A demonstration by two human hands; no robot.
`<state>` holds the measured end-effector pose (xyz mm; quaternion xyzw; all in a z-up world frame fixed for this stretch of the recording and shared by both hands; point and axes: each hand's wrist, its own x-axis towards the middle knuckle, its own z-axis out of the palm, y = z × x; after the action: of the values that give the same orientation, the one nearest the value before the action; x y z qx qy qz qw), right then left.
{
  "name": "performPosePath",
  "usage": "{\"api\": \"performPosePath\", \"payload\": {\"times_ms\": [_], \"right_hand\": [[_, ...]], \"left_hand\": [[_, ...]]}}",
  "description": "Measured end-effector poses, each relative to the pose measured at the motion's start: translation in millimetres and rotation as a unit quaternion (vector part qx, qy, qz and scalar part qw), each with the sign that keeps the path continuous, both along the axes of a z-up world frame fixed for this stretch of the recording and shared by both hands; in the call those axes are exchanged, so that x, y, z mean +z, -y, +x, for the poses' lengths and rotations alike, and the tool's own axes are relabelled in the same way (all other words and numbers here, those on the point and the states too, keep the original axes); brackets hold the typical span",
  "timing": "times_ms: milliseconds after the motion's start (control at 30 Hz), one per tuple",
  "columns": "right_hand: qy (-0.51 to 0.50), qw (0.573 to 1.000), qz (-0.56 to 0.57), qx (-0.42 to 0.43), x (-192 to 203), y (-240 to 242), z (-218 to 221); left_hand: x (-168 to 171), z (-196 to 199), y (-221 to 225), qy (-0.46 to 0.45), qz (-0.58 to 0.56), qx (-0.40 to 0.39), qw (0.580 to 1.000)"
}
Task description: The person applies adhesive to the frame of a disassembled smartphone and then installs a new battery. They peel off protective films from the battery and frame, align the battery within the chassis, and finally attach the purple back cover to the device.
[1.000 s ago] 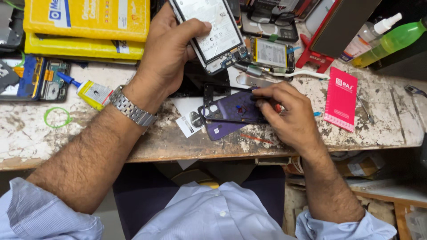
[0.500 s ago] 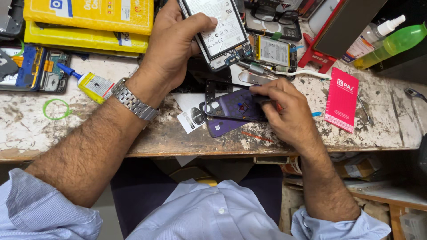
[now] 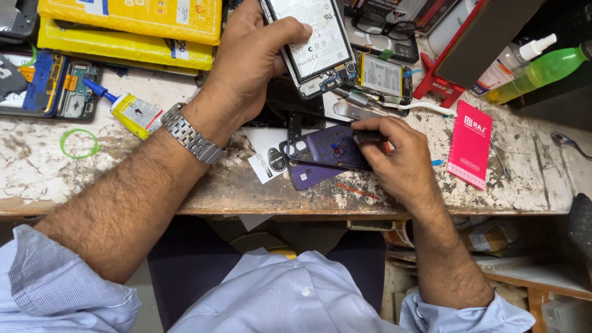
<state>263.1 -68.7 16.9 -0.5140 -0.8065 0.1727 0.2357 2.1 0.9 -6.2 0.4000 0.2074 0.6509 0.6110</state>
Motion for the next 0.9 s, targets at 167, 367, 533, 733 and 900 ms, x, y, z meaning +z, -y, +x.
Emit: {"api": "performPosePath", "payload": {"times_ms": [167, 367, 533, 733, 900], "right_hand": [[-0.012, 0.999, -0.03, -0.037, -4, -6, 1], [-0.158, 0.982, -0.096, -0.027, -13, -11, 12], [-0.317, 0.928, -0.194, -0.018, -17, -19, 26], [-0.46, 0.833, -0.303, 0.056, -15, -27, 42], [-0.451, 0.837, -0.303, 0.071, -14, -26, 46]], "left_hand": [[1, 1, -2, 0.01, 0.005, -0.003, 1.0], [3, 1, 1, -0.02, -0.014, 0.009, 1.0], [9, 2, 4, -0.008, -0.012, -0.006, 1.0], [11, 2, 5, -0.028, -0.048, 0.001, 0.998], [1, 9, 0, -0.036, -0.062, 0.022, 0.997]]}}
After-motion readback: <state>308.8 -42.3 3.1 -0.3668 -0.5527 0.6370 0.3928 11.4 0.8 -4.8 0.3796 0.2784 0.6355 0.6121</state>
